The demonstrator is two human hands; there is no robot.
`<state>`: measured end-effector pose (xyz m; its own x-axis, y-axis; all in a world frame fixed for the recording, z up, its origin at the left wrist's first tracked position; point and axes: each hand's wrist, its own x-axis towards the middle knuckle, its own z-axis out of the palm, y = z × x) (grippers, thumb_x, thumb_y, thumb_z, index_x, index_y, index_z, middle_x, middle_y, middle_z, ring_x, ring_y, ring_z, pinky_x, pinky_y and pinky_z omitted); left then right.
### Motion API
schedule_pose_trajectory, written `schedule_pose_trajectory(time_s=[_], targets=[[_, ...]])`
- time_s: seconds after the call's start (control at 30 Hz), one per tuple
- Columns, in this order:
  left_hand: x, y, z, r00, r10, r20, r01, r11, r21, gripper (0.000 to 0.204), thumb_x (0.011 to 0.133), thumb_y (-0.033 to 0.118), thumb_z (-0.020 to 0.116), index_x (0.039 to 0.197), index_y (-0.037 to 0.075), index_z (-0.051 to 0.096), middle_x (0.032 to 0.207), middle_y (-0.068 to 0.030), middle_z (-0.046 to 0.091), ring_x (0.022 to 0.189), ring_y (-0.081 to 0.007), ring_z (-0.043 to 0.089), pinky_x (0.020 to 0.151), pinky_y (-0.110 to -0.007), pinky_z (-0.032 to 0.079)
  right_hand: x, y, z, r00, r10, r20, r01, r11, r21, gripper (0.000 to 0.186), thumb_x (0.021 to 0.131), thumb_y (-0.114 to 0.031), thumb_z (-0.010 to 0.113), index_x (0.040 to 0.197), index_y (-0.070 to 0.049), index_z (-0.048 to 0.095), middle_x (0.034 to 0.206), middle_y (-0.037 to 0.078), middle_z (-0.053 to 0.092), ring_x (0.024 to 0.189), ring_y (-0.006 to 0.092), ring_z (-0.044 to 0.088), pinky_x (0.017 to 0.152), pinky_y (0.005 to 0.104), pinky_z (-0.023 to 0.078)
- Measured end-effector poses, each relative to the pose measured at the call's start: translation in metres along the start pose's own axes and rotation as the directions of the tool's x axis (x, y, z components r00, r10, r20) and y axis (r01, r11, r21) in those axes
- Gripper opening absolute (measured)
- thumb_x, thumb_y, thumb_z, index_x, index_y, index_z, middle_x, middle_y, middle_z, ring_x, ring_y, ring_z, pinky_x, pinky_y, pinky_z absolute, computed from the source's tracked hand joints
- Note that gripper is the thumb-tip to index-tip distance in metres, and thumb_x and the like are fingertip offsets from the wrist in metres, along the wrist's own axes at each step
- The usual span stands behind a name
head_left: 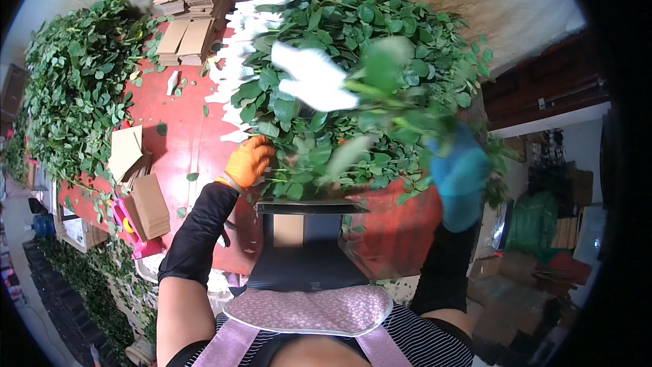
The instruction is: The person places pink roses and green foliage into a black foam floral block, arranging them one at a time. The person uses both hands to position the stems and leaves within the block.
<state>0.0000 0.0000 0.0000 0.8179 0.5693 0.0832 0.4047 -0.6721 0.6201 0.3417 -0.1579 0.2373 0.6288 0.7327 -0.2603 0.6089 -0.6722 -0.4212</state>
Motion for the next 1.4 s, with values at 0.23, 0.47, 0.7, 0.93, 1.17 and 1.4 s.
schedule_pose_trajectory(time_s=[0.23, 0.47, 0.7, 0.93, 1.17, 1.4], targets=[[0.069, 0.008, -0.002, 0.984, -0.062, -0.167, 0.087, 0.985, 0.149, 0.089, 0.051, 0.047, 0.081, 0.123, 0.003, 0.052, 0.112, -0.0211, 0.060, 0.104, -0.0378, 0.058, 0.089, -0.045, 0.046, 0.047, 0.039, 0.116, 0.823, -0.444, 0.354, 0.562, 0.727, -0.395, 0.057, 0.074, -0.034, 0.072, 0.123, -0.008, 0.055, 0.099, 0.019, 0.067, 0.081, 0.0365, 0.067, 0.072, 0.0467, 0.054], [0.063, 0.005, 0.006, 0.944, -0.281, 0.176, 0.192, 0.896, 0.399, 0.034, 0.073, 0.040, 0.073, 0.089, 0.011, 0.068, 0.080, -0.0153, 0.064, 0.094, -0.0377, 0.060, 0.084, -0.050, 0.044, 0.021, 0.061, 0.131, 0.727, -0.281, 0.627, 0.629, 0.638, -0.443, 0.053, 0.084, -0.045, 0.064, 0.121, -0.008, 0.060, 0.114, 0.017, 0.063, 0.087, 0.0369, 0.066, 0.076, 0.0466, 0.054], [0.023, 0.045, -0.004, 0.978, 0.182, -0.103, -0.123, 0.900, 0.418, 0.033, 0.065, 0.021, 0.076, 0.096, 0.014, 0.067, 0.102, -0.0063, 0.061, 0.095, -0.0314, 0.056, 0.081, -0.044, 0.043, -0.003, 0.049, 0.088, 0.701, -0.535, 0.472, 0.707, 0.609, -0.360, 0.052, 0.079, -0.026, 0.065, 0.127, -0.009, 0.053, 0.107, 0.013, 0.063, 0.078, 0.0330, 0.066, 0.070, 0.0464, 0.054], [0.010, 0.057, -0.017, 0.989, 0.127, -0.072, -0.122, 0.990, 0.075, 0.031, 0.072, 0.020, 0.066, 0.103, 0.015, 0.062, 0.105, -0.0069, 0.060, 0.095, -0.0285, 0.056, 0.081, -0.042, 0.041, 0.024, 0.005, 0.117, 0.629, -0.526, 0.572, 0.755, 0.588, -0.288, 0.050, 0.082, -0.024, 0.062, 0.128, -0.008, 0.053, 0.116, 0.018, 0.058, 0.078, 0.0350, 0.065, 0.070, 0.0472, 0.053], [0.008, 0.040, 0.004, 0.959, 0.043, -0.280, -0.059, 0.997, -0.049, 0.022, 0.080, 0.015, 0.067, 0.099, 0.007, 0.062, 0.086, -0.0079, 0.064, 0.081, -0.0313, 0.063, 0.072, -0.038, 0.050, 0.050, -0.014, 0.123, 0.631, -0.474, 0.614, 0.740, 0.605, -0.295, 0.061, 0.084, -0.037, 0.067, 0.133, -0.007, 0.049, 0.115, 0.018, 0.064, 0.094, 0.0356, 0.066, 0.081, 0.0458, 0.054], [0.016, 0.058, -0.035, 0.940, 0.153, -0.304, -0.021, 0.918, 0.396, 0.043, 0.079, 0.023, 0.060, 0.118, 0.006, 0.058, 0.127, -0.0157, 0.056, 0.118, -0.0332, 0.051, 0.105, -0.046, 0.035, 0.070, -0.012, 0.129, 0.625, -0.501, 0.599, 0.759, 0.570, -0.316, 0.051, 0.082, -0.046, 0.067, 0.114, -0.007, 0.061, 0.100, 0.018, 0.068, 0.089, 0.0374, 0.067, 0.080, 0.0482, 0.052]])
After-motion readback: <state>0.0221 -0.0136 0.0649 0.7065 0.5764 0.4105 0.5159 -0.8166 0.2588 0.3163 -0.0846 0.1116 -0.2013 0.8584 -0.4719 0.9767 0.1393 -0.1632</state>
